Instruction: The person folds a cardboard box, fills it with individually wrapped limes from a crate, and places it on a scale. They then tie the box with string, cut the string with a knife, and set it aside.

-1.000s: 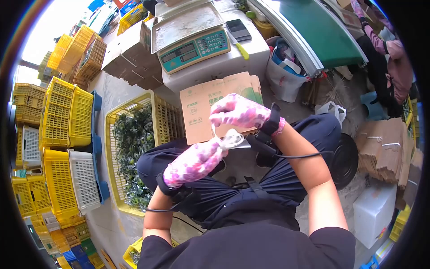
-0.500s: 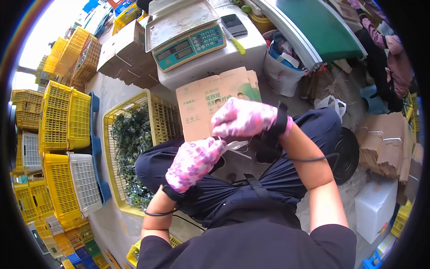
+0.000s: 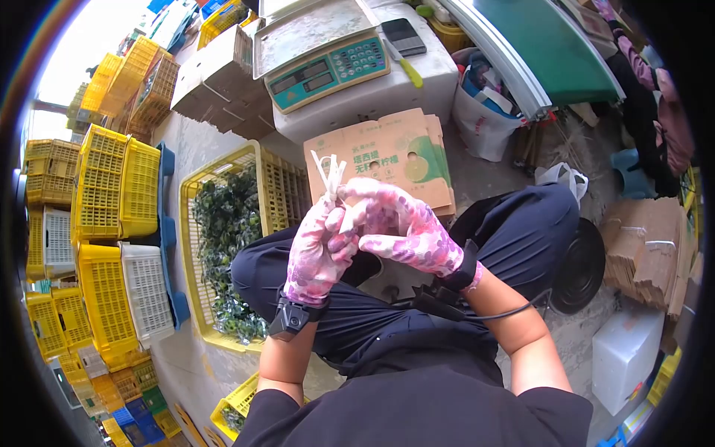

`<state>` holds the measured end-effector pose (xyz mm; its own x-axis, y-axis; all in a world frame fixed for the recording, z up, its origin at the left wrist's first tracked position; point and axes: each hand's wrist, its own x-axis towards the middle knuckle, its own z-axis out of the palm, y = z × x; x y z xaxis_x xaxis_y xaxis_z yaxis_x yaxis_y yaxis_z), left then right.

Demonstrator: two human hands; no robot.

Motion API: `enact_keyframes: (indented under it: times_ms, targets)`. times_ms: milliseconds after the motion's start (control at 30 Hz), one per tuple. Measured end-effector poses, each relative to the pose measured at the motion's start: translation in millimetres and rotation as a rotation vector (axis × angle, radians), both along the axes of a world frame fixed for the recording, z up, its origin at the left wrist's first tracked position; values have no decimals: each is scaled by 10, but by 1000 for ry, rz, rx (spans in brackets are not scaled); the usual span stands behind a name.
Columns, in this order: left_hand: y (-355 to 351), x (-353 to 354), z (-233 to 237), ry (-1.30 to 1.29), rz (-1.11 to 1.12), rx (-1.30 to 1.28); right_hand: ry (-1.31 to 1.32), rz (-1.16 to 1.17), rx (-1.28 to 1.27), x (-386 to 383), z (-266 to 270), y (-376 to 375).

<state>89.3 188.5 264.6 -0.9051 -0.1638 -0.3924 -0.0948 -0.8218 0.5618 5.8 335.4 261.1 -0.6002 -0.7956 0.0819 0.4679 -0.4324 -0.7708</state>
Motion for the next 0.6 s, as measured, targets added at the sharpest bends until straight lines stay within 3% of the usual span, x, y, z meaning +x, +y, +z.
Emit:
enact_keyframes:
  times_ms: [67,133,167,233,400,467,500,567,600]
  targets:
    - [43,-19,-13,-10,-32,135,-51,-9,-96,-54,15,-1]
    - [70,-17,-6,19,-50,109,646,-171,194,-181,-66,15]
    - [85,1,3,42,-60,84,645,-168,192,-208,-80,23]
    - [132,22,63,13,-31,29,888,-197,164,-235,-17,15]
    - [180,62,66,1,-13,-120,976,-209,206,-197,-20,-26]
    - [257,31,133,5,58,-212,719,-237,224,-74,-95,-49]
    - [262,33,132,5,59,-211,719,-236,225,-15,-72,-50]
    - [271,41,128,60,70,-242,-18,49,24,80,-3,-65]
    - [305,34,157,21,111,-183,-29,19,30,96,16,-88]
